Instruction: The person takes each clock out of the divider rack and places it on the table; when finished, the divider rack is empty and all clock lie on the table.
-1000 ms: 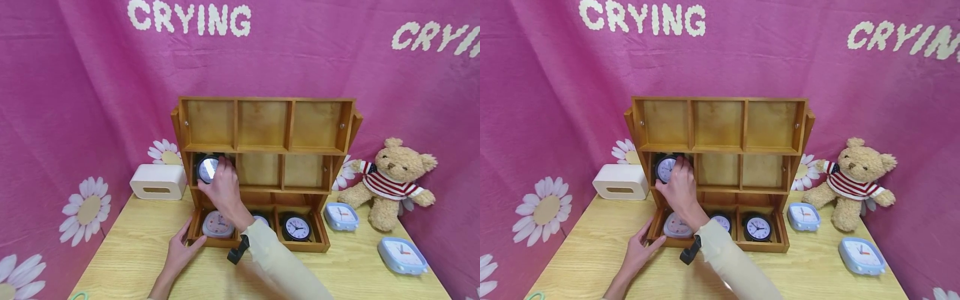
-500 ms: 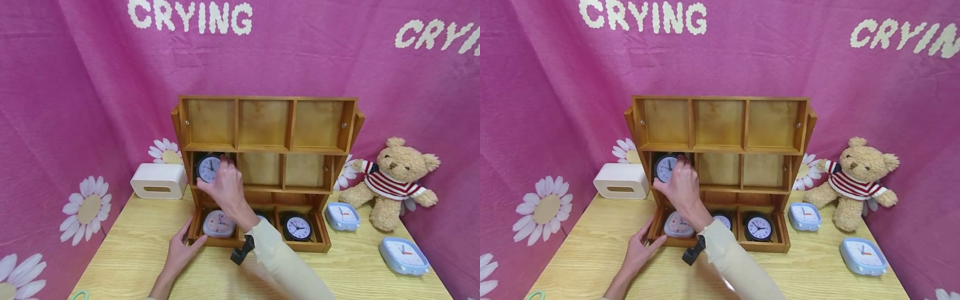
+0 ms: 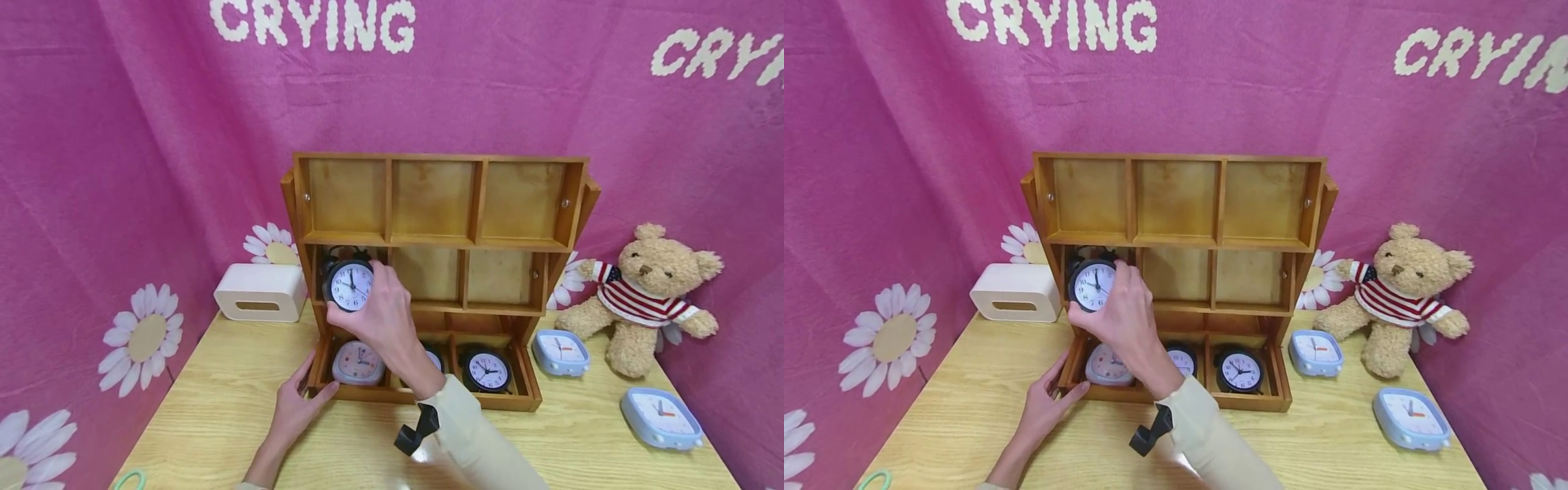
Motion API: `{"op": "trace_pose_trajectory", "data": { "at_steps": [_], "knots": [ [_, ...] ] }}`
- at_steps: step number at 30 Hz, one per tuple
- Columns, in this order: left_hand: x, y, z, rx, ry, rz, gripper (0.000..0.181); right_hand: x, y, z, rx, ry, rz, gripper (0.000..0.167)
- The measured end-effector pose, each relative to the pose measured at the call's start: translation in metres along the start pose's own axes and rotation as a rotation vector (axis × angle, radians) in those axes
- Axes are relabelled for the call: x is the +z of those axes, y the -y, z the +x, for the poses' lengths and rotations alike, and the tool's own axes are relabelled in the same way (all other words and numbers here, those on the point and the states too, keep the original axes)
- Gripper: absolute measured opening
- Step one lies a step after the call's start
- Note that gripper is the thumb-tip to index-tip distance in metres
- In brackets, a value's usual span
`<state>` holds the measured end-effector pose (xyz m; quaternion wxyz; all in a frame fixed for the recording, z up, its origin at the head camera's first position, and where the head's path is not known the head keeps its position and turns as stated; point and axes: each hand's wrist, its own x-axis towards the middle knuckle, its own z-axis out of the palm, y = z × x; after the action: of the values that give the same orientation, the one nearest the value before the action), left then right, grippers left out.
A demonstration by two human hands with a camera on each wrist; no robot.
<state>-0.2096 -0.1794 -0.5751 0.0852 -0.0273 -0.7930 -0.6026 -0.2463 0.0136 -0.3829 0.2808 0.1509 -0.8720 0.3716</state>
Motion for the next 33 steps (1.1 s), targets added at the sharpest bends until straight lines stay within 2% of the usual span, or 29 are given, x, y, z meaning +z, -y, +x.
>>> {"op": "trace_pose_trajectory", "data": {
  "at_steps": [13, 17, 21, 26, 33],
  "knots": [
    [0.002, 0.000, -0.001, 0.019, -0.019, -0.023, 0.081, -0.024, -0.013, -0.036, 0.003, -0.006, 0.103, 0.086],
    [0.003, 0.000, -0.001, 0.020, -0.023, -0.018, 0.082, -0.032, -0.021, -0.051, -0.006, -0.041, 0.137, 0.085],
    [0.003, 0.001, -0.002, 0.025, -0.019, -0.027, 0.082, -0.040, -0.030, -0.066, -0.015, -0.088, 0.114, 0.086],
    [0.002, 0.003, -0.003, 0.002, 0.001, -0.055, 0.084, -0.046, -0.044, -0.086, -0.022, -0.143, 0.112, 0.088],
    [0.001, 0.001, -0.002, -0.007, 0.001, -0.057, 0.085, -0.059, -0.063, -0.102, -0.060, -0.207, 0.140, 0.090]
  ]
}}
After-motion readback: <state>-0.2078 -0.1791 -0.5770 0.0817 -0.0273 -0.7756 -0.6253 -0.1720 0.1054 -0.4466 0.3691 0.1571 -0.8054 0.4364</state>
